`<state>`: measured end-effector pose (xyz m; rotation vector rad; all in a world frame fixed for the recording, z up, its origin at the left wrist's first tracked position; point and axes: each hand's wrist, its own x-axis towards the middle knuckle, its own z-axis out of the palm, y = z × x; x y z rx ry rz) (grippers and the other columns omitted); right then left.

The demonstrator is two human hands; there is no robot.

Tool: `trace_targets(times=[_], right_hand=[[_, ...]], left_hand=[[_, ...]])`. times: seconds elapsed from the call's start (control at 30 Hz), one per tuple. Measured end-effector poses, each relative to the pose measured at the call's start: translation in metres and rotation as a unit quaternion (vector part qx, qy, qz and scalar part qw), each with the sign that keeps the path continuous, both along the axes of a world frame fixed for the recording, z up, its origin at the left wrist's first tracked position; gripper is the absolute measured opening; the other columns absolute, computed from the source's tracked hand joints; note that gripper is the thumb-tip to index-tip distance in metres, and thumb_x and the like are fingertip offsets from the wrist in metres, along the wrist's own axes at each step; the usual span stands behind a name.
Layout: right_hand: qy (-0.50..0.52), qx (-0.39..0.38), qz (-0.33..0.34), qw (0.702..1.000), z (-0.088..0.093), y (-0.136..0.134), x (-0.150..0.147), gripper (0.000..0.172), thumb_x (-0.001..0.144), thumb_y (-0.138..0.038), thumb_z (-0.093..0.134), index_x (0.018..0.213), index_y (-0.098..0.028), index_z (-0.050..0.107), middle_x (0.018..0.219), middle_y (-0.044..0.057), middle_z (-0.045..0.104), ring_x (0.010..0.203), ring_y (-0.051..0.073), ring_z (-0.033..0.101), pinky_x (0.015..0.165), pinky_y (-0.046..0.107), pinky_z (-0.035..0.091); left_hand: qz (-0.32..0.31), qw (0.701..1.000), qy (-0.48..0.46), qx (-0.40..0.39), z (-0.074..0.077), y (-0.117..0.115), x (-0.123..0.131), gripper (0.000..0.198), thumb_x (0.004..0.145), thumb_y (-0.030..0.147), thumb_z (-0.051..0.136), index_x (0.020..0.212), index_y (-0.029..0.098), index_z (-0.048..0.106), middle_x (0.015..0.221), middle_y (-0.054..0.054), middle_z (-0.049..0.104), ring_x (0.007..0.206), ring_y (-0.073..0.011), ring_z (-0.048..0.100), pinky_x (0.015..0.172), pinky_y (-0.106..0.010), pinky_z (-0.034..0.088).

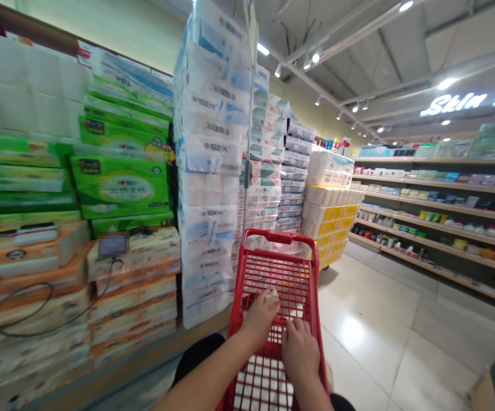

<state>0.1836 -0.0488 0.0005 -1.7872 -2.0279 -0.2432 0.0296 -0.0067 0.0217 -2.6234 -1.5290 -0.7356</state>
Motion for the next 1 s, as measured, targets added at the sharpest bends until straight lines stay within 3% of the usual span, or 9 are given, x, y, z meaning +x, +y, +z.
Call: trace_targets(times=[0.07, 0.1, 0.23, 0.4, 0.57, 0.77, 0.93, 1.0], right_hand=[[0.0, 0.002, 0.002, 1.0, 0.001, 0.001, -0.002, 0.029, 0.092, -0.022, 0.042, 0.107, -0.023, 0.067, 0.11, 0.008, 0.065, 0.105, 0.023, 0.056, 0.081, 0.03, 0.045], [0.0, 0.003, 0.003, 1.0, 0.001, 0.002, -0.002, 0.03, 0.092, -0.022, 0.042, 0.108, -0.023, 0.067, 0.11, 0.008, 0.065, 0.105, 0.023, 0.056, 0.081, 0.03, 0.045], [0.0, 0.002, 0.0, 1.0, -0.001, 0.004, -0.003, 0.03, 0.091, -0.02, 0.042, 0.109, -0.022, 0.067, 0.11, 0.008, 0.065, 0.105, 0.023, 0.056, 0.082, 0.031, 0.045], [-0.001, -0.003, 0.002, 1.0, -0.004, 0.007, -0.001, 0.029, 0.091, -0.019, 0.043, 0.107, -0.023, 0.067, 0.11, 0.008, 0.064, 0.107, 0.023, 0.056, 0.08, 0.03, 0.046], [-0.006, -0.002, 0.002, 1.0, -0.004, 0.006, 0.0, 0.032, 0.091, -0.018, 0.041, 0.11, -0.024, 0.066, 0.112, 0.008, 0.064, 0.108, 0.022, 0.056, 0.082, 0.03, 0.046], [-0.018, -0.006, -0.002, 1.0, -0.006, 0.005, 0.001, 0.031, 0.091, -0.02, 0.042, 0.11, -0.025, 0.066, 0.114, 0.008, 0.064, 0.107, 0.023, 0.056, 0.081, 0.031, 0.047], [-0.017, 0.002, 0.001, 1.0, -0.007, 0.004, 0.001, 0.032, 0.091, -0.019, 0.041, 0.11, -0.024, 0.066, 0.113, 0.008, 0.064, 0.107, 0.022, 0.056, 0.082, 0.03, 0.046], [-0.018, 0.0, 0.0, 1.0, -0.007, 0.004, 0.001, 0.032, 0.092, -0.019, 0.04, 0.111, -0.024, 0.066, 0.113, 0.008, 0.064, 0.107, 0.022, 0.056, 0.081, 0.03, 0.046]], left_hand=[[-0.031, 0.999, 0.01, -0.006, 0.001, 0.001, 0.0, 0.049, 0.079, 0.004, 0.047, 0.122, 0.023, 0.06, 0.132, -0.002, 0.057, 0.135, -0.0218, 0.032, 0.112, -0.038, 0.03], [-0.015, 1.0, 0.002, -0.002, 0.002, 0.003, -0.003, 0.048, 0.081, 0.005, 0.044, 0.122, 0.024, 0.059, 0.132, -0.001, 0.057, 0.132, -0.0209, 0.035, 0.111, -0.038, 0.031], [0.115, 0.992, -0.047, 0.005, 0.005, 0.014, -0.013, 0.054, 0.083, 0.003, 0.035, 0.131, 0.02, 0.054, 0.136, -0.004, 0.053, 0.122, -0.0193, 0.044, 0.107, -0.037, 0.035], [0.003, 1.0, 0.005, -0.004, 0.001, 0.011, -0.002, 0.054, 0.077, 0.006, 0.048, 0.126, 0.026, 0.058, 0.138, 0.0, 0.052, 0.134, -0.0251, 0.032, 0.109, -0.043, 0.032], [0.113, 0.993, -0.035, -0.005, 0.011, 0.013, -0.002, 0.053, 0.082, 0.002, 0.039, 0.127, 0.023, 0.057, 0.138, -0.002, 0.052, 0.123, -0.0214, 0.044, 0.105, -0.04, 0.036], [0.019, 1.0, -0.005, -0.018, 0.004, 0.01, 0.001, 0.043, 0.084, 0.006, 0.042, 0.116, 0.023, 0.065, 0.125, -0.004, 0.061, 0.124, -0.0209, 0.043, 0.107, -0.038, 0.035], [0.14, 0.989, -0.041, 0.004, 0.007, 0.012, -0.012, 0.052, 0.084, 0.002, 0.034, 0.127, 0.02, 0.057, 0.134, -0.005, 0.054, 0.12, -0.0205, 0.046, 0.105, -0.038, 0.037], [0.117, 0.993, -0.034, -0.01, 0.005, 0.006, -0.007, 0.053, 0.081, 0.0, 0.036, 0.125, 0.02, 0.059, 0.133, -0.005, 0.056, 0.12, -0.0208, 0.046, 0.105, -0.037, 0.036]])
